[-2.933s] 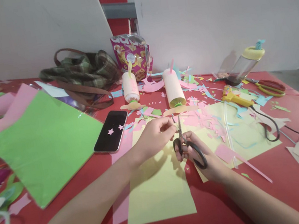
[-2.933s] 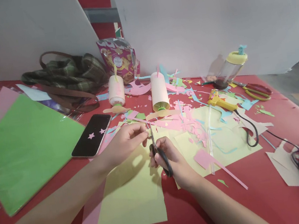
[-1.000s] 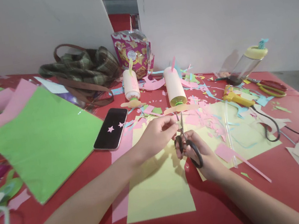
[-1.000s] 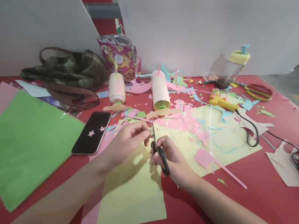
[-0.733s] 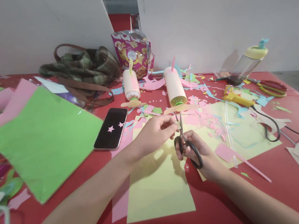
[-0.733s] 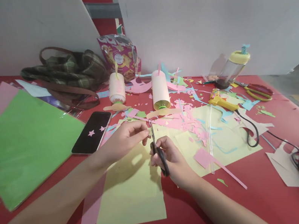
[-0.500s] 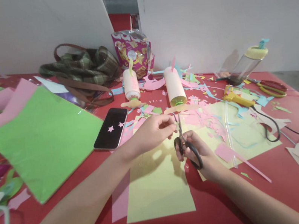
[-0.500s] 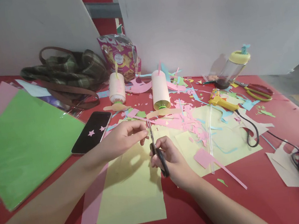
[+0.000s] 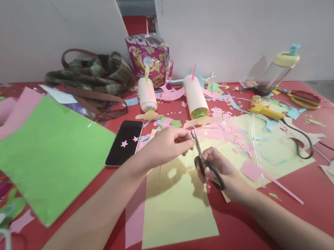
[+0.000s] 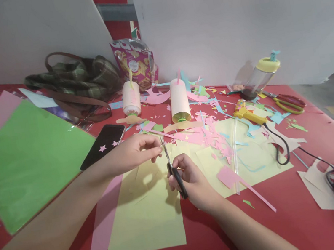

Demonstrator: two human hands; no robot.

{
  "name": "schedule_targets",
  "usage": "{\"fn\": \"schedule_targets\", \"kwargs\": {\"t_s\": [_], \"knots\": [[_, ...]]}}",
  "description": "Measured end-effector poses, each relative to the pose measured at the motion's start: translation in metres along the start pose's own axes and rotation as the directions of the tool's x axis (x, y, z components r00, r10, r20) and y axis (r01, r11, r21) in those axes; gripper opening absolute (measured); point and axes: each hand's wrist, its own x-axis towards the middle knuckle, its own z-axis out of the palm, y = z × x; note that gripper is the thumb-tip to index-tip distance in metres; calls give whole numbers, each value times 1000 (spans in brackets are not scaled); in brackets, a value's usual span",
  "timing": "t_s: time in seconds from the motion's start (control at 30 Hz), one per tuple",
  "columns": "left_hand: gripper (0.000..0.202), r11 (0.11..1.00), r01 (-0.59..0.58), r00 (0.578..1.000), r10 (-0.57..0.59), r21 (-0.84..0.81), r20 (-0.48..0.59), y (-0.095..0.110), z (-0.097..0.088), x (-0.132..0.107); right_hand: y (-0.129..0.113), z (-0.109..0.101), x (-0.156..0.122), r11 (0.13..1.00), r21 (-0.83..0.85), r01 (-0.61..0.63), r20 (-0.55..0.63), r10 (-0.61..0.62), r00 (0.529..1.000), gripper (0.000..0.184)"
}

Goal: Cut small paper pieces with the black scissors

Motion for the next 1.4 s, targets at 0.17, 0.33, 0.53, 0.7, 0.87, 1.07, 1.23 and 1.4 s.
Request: {"fn": "schedule_targets", "kwargs": {"t_s": [0.17, 0.33, 0.53, 0.7, 0.87, 1.07, 1.23, 1.4], "knots": [[18, 1000, 13, 1000, -13, 0, 1, 1, -2, 0, -4, 1, 0, 1000, -14, -15, -16, 15, 1000, 21], [19, 1000, 2, 1000, -2, 10, 1, 1, 0, 1, -3, 3, 2, 1000, -8, 1, -102, -2, 995, 23], [15, 998, -39, 988, 31, 50, 148, 1, 7, 0, -3, 1, 4, 990, 71, 121, -225, -103, 969, 31], [15, 995, -69, 960, 44, 79, 278, 2, 16, -1, -5, 0, 5, 991, 58, 120, -285, -99, 953, 35], [13, 996, -59, 954, 36, 70, 298, 1, 21, 0, -3, 0, 5, 994, 33, 108, -278, -94, 956, 38], [15, 994, -71, 953, 45, 78, 299, 1, 20, 0, -3, 0, 4, 996, 22, 89, -271, -80, 959, 37], [14, 995, -69, 969, 50, 72, 244, 1, 20, 1, -5, 0, 4, 996, 8, 88, -281, -82, 956, 37], [18, 997, -55, 977, 43, 52, 209, 0, 20, 1, -4, 1, 4, 995, 1, 95, -314, -90, 945, 35]]}}
